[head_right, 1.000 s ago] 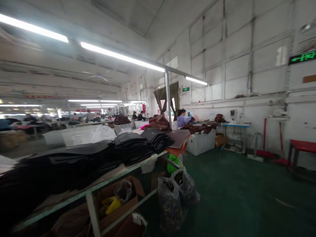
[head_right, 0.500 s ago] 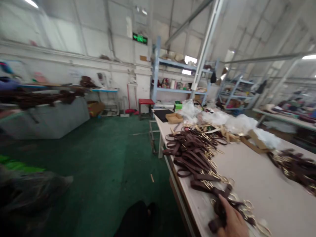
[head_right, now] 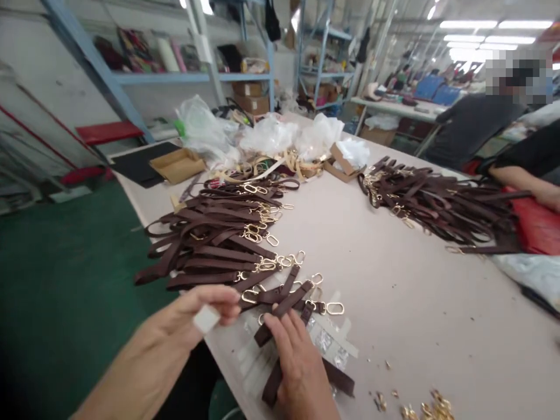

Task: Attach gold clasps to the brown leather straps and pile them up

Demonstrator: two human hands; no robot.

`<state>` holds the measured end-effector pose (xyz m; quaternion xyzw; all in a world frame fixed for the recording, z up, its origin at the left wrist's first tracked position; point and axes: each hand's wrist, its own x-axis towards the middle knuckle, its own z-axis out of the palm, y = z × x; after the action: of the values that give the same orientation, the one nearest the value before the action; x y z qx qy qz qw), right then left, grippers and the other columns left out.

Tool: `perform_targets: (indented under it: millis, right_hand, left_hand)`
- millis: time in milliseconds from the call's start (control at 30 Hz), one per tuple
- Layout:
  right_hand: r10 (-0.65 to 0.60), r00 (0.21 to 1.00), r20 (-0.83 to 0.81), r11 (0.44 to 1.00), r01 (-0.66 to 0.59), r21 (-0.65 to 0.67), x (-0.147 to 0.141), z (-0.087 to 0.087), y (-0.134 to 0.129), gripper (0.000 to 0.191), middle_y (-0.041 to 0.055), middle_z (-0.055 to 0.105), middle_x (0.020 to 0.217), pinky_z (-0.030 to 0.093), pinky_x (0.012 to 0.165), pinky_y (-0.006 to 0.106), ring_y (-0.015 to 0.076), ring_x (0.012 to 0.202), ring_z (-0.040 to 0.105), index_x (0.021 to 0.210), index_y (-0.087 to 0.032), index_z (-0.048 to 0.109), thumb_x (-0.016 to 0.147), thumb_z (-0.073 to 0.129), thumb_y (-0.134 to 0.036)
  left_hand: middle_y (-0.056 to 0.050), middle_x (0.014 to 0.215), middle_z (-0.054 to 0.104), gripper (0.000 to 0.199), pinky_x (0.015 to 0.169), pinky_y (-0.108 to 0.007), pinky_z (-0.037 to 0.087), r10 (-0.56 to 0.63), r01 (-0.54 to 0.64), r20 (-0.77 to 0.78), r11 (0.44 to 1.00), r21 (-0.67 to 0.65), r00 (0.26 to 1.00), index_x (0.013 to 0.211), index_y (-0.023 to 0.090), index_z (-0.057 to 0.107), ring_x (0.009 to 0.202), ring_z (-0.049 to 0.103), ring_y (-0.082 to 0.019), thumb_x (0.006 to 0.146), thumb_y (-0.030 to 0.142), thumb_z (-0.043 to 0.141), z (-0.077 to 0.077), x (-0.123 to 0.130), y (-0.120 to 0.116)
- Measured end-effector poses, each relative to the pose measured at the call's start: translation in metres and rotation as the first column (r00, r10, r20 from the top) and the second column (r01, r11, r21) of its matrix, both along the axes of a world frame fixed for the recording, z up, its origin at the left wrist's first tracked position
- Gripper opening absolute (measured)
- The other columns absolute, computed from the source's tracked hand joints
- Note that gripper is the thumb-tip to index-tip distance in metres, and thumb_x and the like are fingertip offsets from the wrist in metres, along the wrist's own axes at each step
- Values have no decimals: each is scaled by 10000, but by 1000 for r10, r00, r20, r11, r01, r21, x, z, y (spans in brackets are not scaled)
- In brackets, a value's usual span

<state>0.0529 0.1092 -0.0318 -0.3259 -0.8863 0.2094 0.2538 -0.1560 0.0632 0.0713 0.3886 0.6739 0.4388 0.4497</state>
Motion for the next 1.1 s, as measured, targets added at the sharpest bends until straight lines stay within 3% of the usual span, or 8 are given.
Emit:
perform_targets:
  millis: [100, 200, 333, 433, 533, 700, 867, 1100]
  right_hand:
    - [43, 999, 14, 997, -44, 66, -1, 16, 4, 802, 101, 457, 1501, 418, 1117, 507, 263, 1435, 325, 1475, -176, 361, 703, 368, 42]
    - [60, 994, 93, 996, -65, 58, -2, 42, 4, 596, 64, 482, 1487, 368, 1155, 489, 252, 1407, 360, 1443, -218, 414, 874, 411, -41]
    - [68, 989, 129, 997, -72, 24, 0, 65, -3, 308, -1, 634, 1265, 357, 1159, 374, 183, 1274, 475, 1304, -283, 533, 1016, 435, -232]
    - [-23, 999, 41, 995, 19, 102, 11, 59, -23, 277, 22, 654, 1190, 420, 1094, 367, 194, 1217, 509, 1242, -258, 561, 1001, 437, -200]
    - [-261, 955, -141, 946, 282, 160, 40, 33, -57, 324, 79, 682, 1075, 517, 925, 360, 204, 1019, 592, 1214, -167, 555, 930, 429, -74]
    - [-698, 712, -83, 703, 702, 111, 110, -14, -103, 180, 61, 694, 952, 528, 790, 321, 192, 883, 643, 1092, -200, 621, 970, 490, -176]
    - [-807, 571, 152, 589, 797, 131, 138, -16, -85, 262, 80, 704, 1092, 518, 838, 314, 201, 960, 676, 1195, -181, 621, 988, 474, -248]
    - [-787, 541, 296, 601, 781, 171, 132, -1, -57, 206, 75, 704, 913, 460, 697, 298, 217, 829, 678, 950, -207, 734, 971, 535, -259]
  left_hand:
    - [-79, 1109, 711, 395, 930, -356, 524, -152, 154, 94, 988, -16, 984, 1168, 186, 609, 1074, 650, -268, 847, 416, 601, -6, 13, 46]
    - [-115, 1160, 699, 439, 937, -340, 510, -290, 293, 47, 952, -91, 956, 1206, 148, 598, 1062, 660, -252, 802, 319, 614, -19, 31, 75]
    - [-46, 936, 706, 573, 803, -313, 524, -416, 413, 16, 899, -148, 909, 1276, 118, 580, 886, 673, -220, 714, 222, 633, -33, 49, 94]
    - [-13, 866, 686, 546, 710, -281, 522, -380, 396, 142, 913, -103, 914, 1221, 118, 610, 777, 654, -186, 692, 237, 673, -39, 53, 94]
    - [4, 851, 679, 474, 672, -249, 526, -316, 340, 262, 939, -50, 912, 1152, 156, 625, 686, 641, -143, 711, 279, 750, -39, 49, 79]
    - [3, 883, 677, 400, 588, -214, 519, -317, 351, 421, 936, -3, 850, 1056, 193, 624, 667, 624, -126, 698, 233, 798, -38, 45, 28]
    - [-75, 1051, 703, 375, 520, -199, 453, -407, 449, 437, 894, 9, 802, 1154, 184, 599, 729, 666, -154, 791, 215, 687, -46, 65, -38]
    - [-136, 1202, 663, 382, 511, -194, 420, -393, 454, 425, 890, -49, 815, 1216, 145, 601, 787, 688, -167, 860, 284, 600, -67, 89, -89]
